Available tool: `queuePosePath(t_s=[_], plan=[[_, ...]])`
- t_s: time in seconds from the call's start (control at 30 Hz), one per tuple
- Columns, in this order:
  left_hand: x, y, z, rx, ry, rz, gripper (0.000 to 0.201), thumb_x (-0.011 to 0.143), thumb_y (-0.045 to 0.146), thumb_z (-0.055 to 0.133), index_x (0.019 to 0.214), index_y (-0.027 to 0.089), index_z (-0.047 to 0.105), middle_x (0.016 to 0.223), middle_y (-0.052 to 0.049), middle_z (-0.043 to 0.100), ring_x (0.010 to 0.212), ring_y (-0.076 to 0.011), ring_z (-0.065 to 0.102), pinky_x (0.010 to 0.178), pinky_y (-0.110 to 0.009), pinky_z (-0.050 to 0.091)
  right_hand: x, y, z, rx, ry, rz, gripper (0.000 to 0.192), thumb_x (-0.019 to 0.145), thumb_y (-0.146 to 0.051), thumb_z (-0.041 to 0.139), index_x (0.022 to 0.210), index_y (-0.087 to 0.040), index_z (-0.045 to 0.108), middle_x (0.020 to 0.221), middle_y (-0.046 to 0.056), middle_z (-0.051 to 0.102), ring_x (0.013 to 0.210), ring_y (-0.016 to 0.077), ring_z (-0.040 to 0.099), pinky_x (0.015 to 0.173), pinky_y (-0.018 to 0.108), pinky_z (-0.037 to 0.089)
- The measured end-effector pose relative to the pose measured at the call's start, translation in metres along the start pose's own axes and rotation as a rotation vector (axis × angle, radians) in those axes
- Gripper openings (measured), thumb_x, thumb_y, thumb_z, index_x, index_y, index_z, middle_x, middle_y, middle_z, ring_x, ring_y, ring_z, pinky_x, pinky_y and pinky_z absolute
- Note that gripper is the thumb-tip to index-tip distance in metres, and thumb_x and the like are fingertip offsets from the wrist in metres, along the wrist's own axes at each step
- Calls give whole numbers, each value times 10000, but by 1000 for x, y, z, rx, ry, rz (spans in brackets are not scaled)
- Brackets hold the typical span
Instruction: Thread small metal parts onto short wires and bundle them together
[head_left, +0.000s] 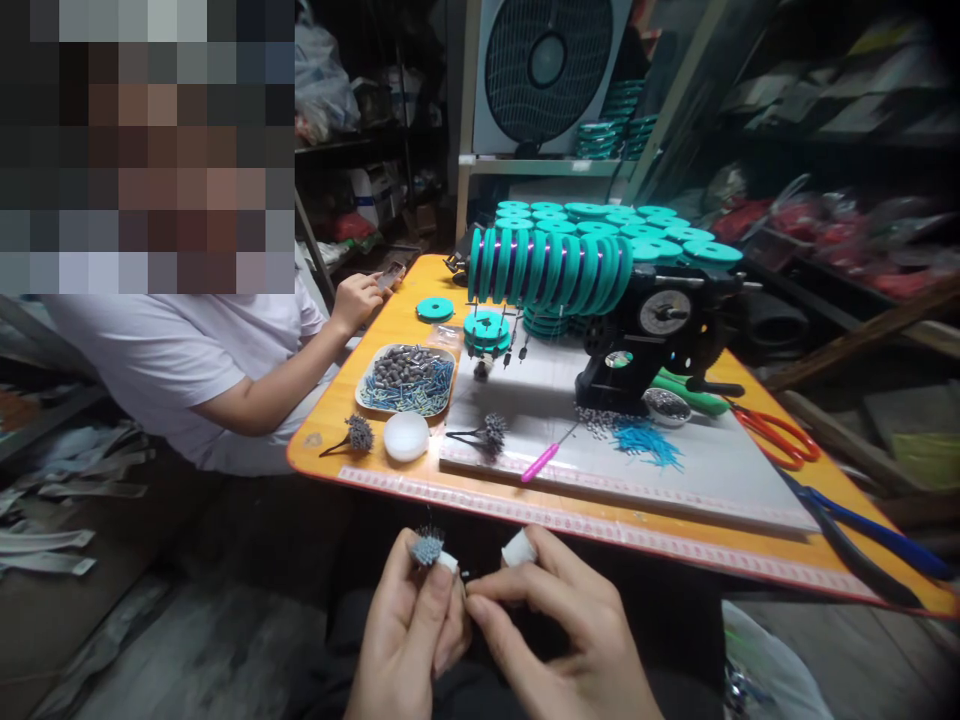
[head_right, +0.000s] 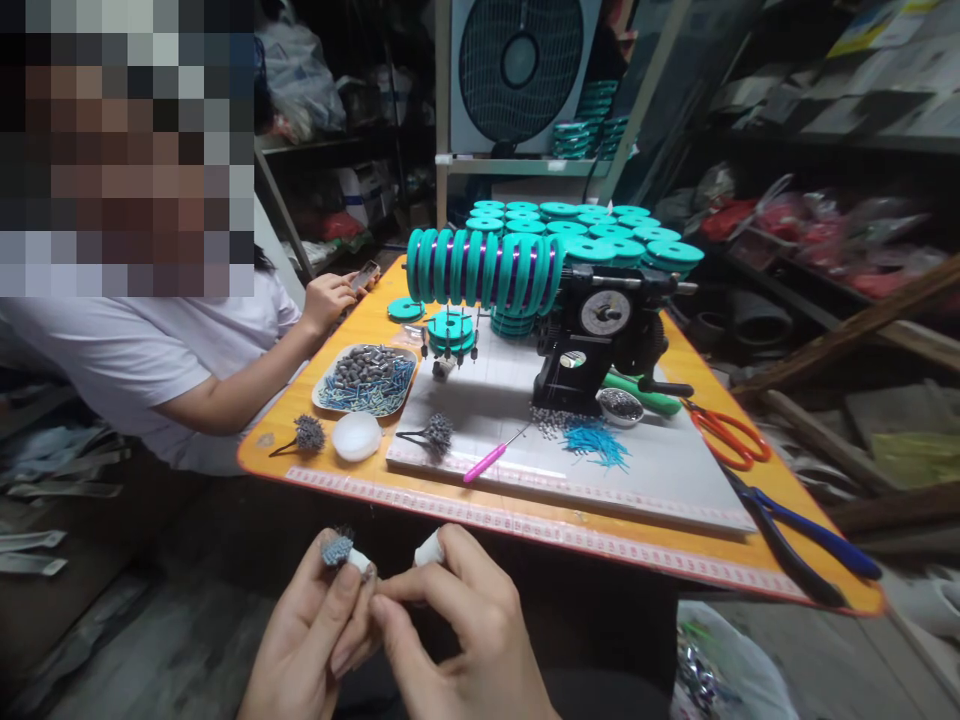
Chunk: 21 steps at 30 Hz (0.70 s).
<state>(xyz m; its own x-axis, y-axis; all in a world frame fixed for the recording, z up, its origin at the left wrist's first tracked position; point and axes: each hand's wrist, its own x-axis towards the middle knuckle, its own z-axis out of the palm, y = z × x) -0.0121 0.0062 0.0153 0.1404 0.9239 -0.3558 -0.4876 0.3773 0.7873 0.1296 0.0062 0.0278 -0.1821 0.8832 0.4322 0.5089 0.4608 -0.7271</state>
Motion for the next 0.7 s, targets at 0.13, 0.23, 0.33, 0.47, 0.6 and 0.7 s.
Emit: queuePosePath(t_s=[0.13,0.23,0.33,0.47,0.6,0.7], plan=[[-2,-2,3,10,57,3,617,714,650,763,806,200,350,555,118,285,489,-6,248,502,-159,193,0,0,1,39,-35,62,139,882,-144,599,821,-170,721,750,18,553,685,39,554,607,133,443],[-2,-2,4,21,58,31,606,734,651,746,794,200,345,530,117,286,482,-11,259,500,-163,202,0,-1,2,62,-50,78,150,881,-139,589,807,-164,718,755,19,557,688,35,556,602,126,433],[-3,-2,5,38,88,43,603,724,656,751,813,200,368,520,113,325,480,-12,279,505,-165,223,0,-1,2,75,-55,97,154,878,-143,590,794,-165,718,748,18,552,671,33,546,589,128,418],[-4,-2,7,26,142,44,615,680,653,787,797,192,398,573,93,347,512,-16,315,511,-154,262,0,-2,1,98,-70,131,163,881,-154,584,778,-156,709,764,22,561,693,38,559,615,135,431],[-5,-13,1,194,217,241,551,772,630,715,709,171,418,591,61,358,533,-35,338,525,-159,310,2,-2,0,113,-70,155,170,877,-155,586,755,-154,704,744,19,556,687,40,554,612,134,423],[-5,-27,-10,345,252,423,402,848,536,678,732,184,522,602,21,469,566,-78,417,572,-197,362,3,-2,0,111,-60,158,175,874,-169,598,733,-158,702,720,14,551,671,37,539,599,126,413]])
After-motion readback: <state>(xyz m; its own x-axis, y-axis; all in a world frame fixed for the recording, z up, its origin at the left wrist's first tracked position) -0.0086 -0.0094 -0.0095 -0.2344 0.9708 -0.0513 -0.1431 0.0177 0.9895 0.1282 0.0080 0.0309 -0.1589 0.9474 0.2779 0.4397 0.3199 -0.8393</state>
